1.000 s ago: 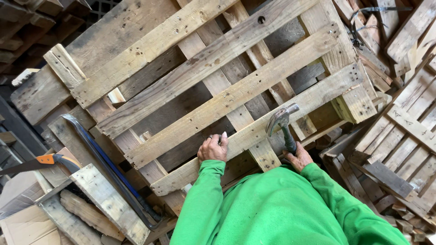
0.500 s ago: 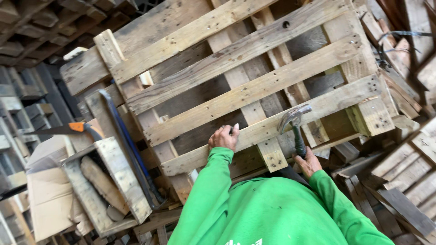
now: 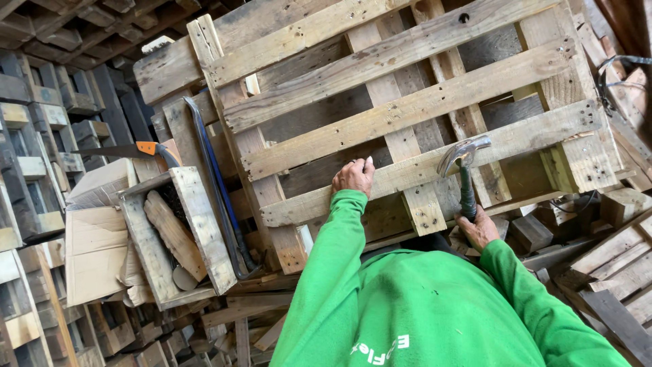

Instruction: The person dismantles wooden pallets using a claw hammer, prying boards apart and pulling out nails. They set the hammer aside at one point, handle an angle grinder on the pallet, and stack the removed planks with other salvaged wood.

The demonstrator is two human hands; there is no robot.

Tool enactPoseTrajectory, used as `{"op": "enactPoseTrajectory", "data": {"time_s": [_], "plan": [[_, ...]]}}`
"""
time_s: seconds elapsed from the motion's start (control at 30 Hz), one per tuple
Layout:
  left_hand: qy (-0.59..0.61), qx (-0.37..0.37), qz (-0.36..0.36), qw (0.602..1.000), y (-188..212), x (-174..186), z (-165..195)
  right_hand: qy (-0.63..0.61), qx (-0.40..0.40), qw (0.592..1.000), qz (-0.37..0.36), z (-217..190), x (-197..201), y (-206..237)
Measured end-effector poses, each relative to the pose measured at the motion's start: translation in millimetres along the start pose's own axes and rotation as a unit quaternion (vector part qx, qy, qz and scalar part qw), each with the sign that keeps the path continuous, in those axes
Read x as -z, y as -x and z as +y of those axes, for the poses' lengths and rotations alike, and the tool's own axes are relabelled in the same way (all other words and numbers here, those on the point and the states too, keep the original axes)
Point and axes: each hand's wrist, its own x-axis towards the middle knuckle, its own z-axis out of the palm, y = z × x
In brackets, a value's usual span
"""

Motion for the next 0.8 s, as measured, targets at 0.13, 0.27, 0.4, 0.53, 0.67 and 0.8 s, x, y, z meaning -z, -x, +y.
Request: {"op": "enactPoseTrajectory", "data": {"time_s": [0.13,0.27,0.4,0.53,0.67,0.8], "plan": [[0.009,0.006,-0.004,1.000,0,3,2,-0.012,-0.001,1.000,0.012,-7,-2,4],[0.009,0.002,-0.015,1.000,0,4,3,0.019,-0.001,0.998,0.052,-8,-4,15],[0.008,-0.005,-0.025,1.000,0,-1,1,0.074,-0.037,0.994,0.076,-4,-10,30],[-0.011,0.009,-0.037,0.999,4,-8,0,0.080,-0.057,0.989,0.108,-4,-17,46],[-0.026,0.013,-0.069,0.997,12,-11,0,-0.008,-0.076,0.984,0.163,-9,-18,77],[-0.034,-0.006,-0.071,0.997,18,-4,5,-0.102,-0.032,0.979,0.176,-33,-19,133]]}}
